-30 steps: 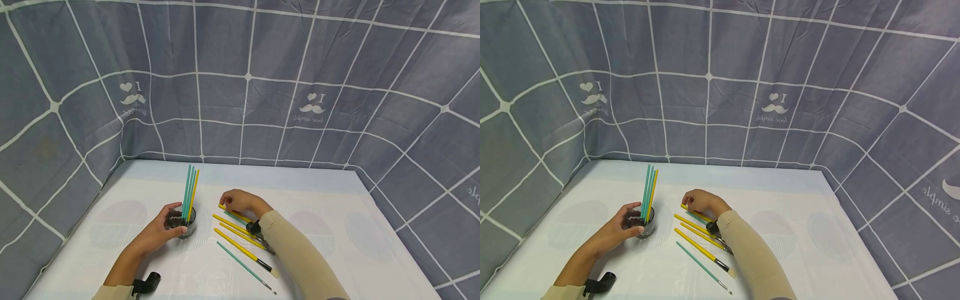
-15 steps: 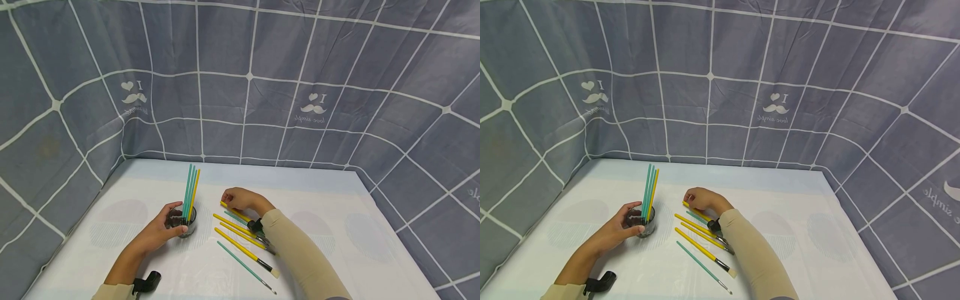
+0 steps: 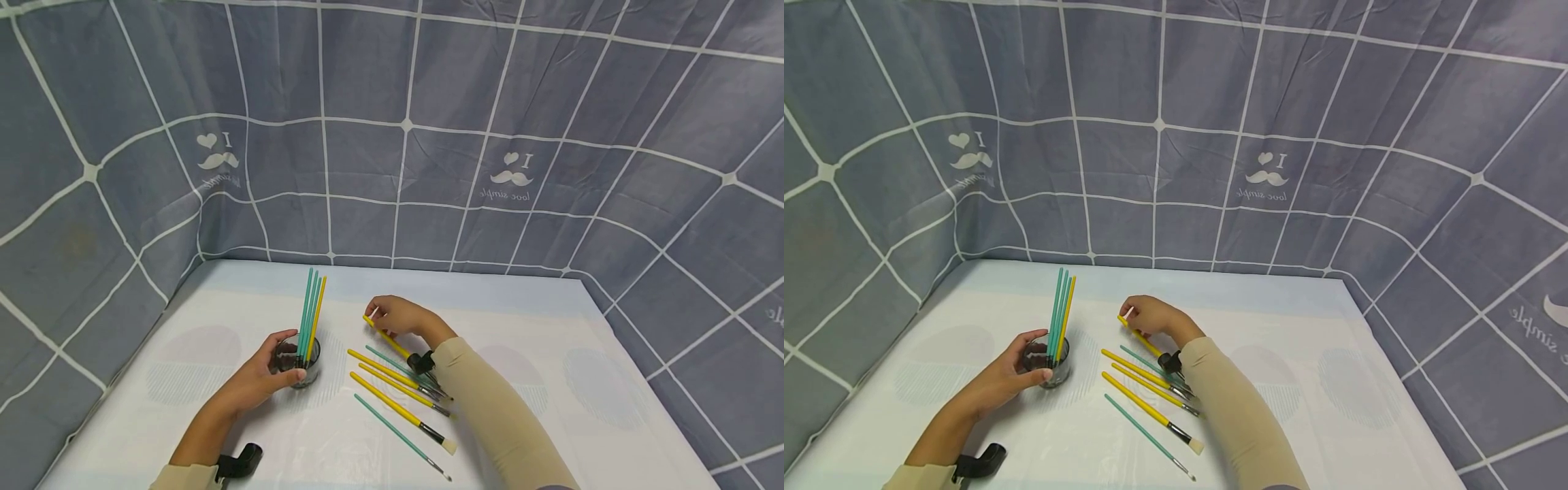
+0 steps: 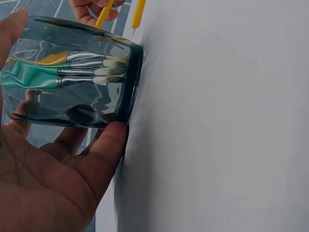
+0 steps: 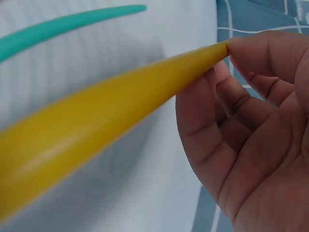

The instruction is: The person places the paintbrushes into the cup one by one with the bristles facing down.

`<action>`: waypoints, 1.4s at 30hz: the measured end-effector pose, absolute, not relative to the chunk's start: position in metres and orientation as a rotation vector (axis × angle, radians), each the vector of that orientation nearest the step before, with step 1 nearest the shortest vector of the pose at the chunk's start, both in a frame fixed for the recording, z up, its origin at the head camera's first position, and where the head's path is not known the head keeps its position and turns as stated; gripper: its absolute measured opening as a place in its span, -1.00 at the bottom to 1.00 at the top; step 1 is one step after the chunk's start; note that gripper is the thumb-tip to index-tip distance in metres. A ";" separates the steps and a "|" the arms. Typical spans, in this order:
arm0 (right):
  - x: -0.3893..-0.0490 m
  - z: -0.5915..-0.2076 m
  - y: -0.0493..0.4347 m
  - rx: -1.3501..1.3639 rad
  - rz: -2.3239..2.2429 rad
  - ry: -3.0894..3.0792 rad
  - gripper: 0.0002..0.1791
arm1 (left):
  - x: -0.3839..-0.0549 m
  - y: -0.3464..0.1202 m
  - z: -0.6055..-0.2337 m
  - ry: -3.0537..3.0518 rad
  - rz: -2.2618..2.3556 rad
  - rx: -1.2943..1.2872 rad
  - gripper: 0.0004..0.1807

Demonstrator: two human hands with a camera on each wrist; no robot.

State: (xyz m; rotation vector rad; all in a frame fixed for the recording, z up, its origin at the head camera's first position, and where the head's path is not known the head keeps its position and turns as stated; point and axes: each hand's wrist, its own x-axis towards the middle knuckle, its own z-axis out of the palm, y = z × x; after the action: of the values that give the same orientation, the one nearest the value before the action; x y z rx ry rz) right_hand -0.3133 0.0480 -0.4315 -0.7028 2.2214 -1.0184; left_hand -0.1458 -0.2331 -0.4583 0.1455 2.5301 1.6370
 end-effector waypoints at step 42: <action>-0.290 -0.364 0.013 -0.822 -2.039 2.062 -0.68 | -0.145 -0.234 -0.458 2.568 1.618 0.209 -0.14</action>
State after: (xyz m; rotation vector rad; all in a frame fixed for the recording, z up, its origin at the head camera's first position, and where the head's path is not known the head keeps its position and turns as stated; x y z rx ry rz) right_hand -0.2901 0.0126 -0.3638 -0.8221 2.0624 -2.0388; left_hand -0.1453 -0.2339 -0.4577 0.2094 2.5677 1.6180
